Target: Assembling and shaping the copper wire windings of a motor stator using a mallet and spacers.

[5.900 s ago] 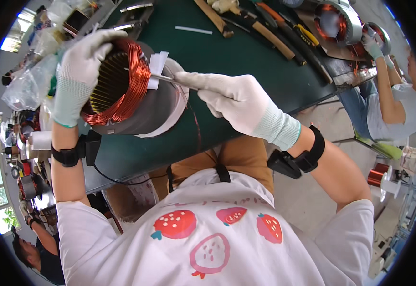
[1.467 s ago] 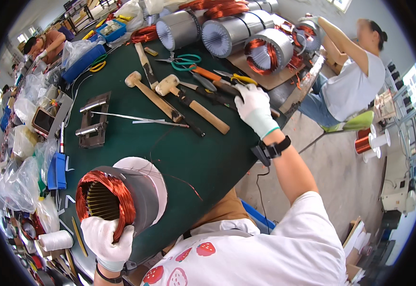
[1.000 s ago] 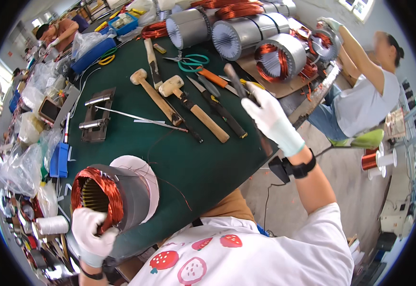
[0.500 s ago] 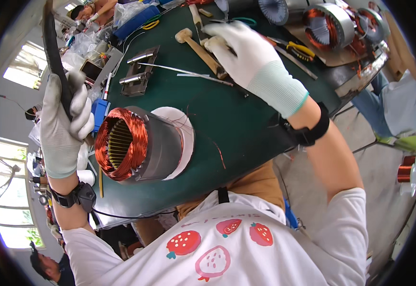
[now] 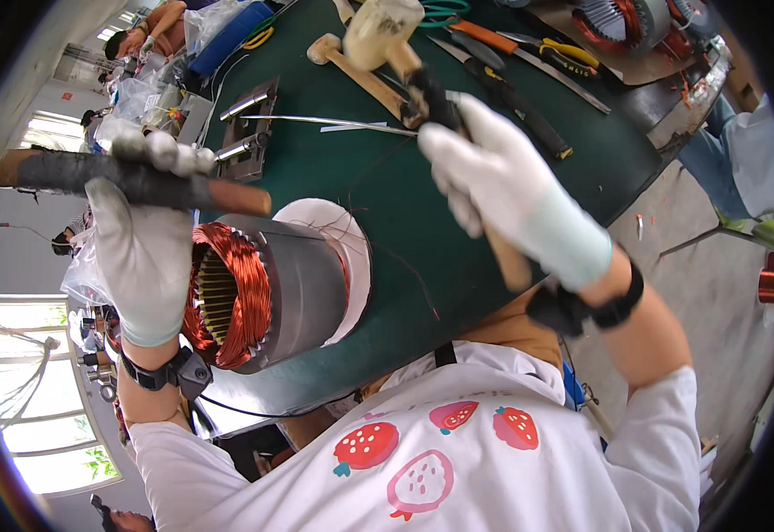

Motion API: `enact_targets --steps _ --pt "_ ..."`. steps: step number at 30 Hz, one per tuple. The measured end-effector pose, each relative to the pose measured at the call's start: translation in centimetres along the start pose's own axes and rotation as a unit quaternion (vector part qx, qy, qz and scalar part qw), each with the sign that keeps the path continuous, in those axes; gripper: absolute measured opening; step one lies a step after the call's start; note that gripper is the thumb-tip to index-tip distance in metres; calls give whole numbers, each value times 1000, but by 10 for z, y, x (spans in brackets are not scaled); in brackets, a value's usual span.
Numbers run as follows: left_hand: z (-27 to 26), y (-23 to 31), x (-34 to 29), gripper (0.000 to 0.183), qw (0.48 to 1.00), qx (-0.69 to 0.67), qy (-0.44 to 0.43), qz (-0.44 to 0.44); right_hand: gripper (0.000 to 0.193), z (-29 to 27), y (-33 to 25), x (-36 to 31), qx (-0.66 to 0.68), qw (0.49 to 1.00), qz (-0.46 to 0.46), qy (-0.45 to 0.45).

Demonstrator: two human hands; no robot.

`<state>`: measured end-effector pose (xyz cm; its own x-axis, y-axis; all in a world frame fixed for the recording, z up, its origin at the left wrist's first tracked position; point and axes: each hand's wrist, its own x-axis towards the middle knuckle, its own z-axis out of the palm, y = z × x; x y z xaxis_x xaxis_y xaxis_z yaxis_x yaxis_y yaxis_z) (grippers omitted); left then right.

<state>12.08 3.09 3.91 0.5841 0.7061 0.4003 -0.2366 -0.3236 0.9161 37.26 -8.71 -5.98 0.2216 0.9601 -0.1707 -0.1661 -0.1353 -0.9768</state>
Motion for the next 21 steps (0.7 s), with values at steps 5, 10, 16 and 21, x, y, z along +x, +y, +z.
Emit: enact_targets --steps 5,10,16,21 --pt "-1 -3 -19 60 996 5 -87 34 32 42 31 -78 119 982 118 -84" --pt "-5 -20 -26 62 990 -48 -90 99 35 37 35 -82 148 987 -37 -48" --pt "13 -15 -30 76 993 89 23 79 23 62 112 -72 -81 894 -440 21" --pt "4 -14 -39 74 994 68 40 77 24 51 51 -77 228 965 73 -107"
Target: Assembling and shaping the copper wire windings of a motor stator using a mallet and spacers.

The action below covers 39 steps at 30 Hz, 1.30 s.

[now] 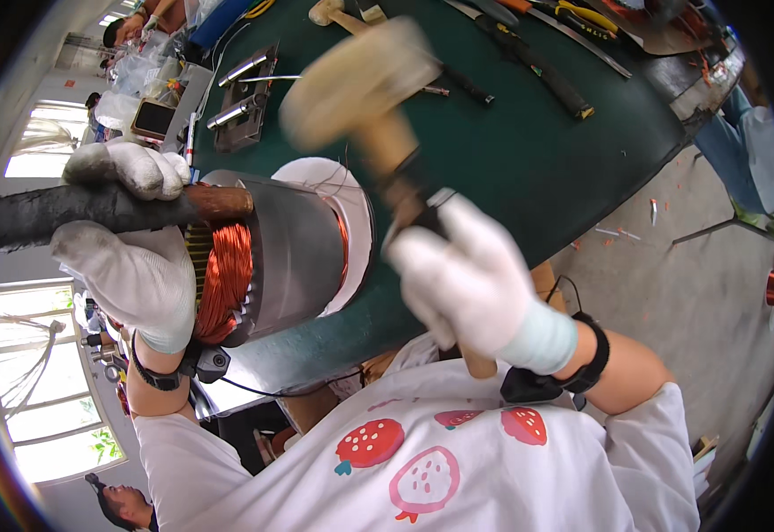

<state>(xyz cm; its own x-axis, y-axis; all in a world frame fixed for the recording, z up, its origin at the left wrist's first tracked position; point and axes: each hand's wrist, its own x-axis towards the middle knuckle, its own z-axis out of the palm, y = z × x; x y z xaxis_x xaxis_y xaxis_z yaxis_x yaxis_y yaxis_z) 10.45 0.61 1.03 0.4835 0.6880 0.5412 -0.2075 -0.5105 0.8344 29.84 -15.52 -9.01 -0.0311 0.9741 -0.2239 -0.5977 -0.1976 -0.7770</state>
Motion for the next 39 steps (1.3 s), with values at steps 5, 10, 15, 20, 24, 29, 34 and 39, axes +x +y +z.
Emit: enact_targets --steps 5,10,15,20,24,29,34,39 --pt "14 1 7 69 999 29 -13 -9 38 6 24 2 39 986 -148 66" --pt "18 17 8 69 996 44 -15 -72 28 12 11 0 -3 995 65 -73" --pt "2 4 -1 70 989 -36 -136 53 30 -10 -3 -12 -46 999 18 19" --pt "15 6 -5 71 997 -74 3 -14 32 -6 -17 -6 135 950 -243 145" --pt "17 -3 6 73 998 -47 -41 26 41 31 32 -21 -69 992 -23 -103" --pt "3 1 1 74 995 -54 -74 33 27 -7 23 -11 -18 995 -85 38" --pt "8 -4 8 73 979 -132 -156 14 25 47 56 -23 65 982 -169 55" --pt "8 -4 -1 69 986 -132 -99 4 16 14 30 -15 -33 996 -68 -46"
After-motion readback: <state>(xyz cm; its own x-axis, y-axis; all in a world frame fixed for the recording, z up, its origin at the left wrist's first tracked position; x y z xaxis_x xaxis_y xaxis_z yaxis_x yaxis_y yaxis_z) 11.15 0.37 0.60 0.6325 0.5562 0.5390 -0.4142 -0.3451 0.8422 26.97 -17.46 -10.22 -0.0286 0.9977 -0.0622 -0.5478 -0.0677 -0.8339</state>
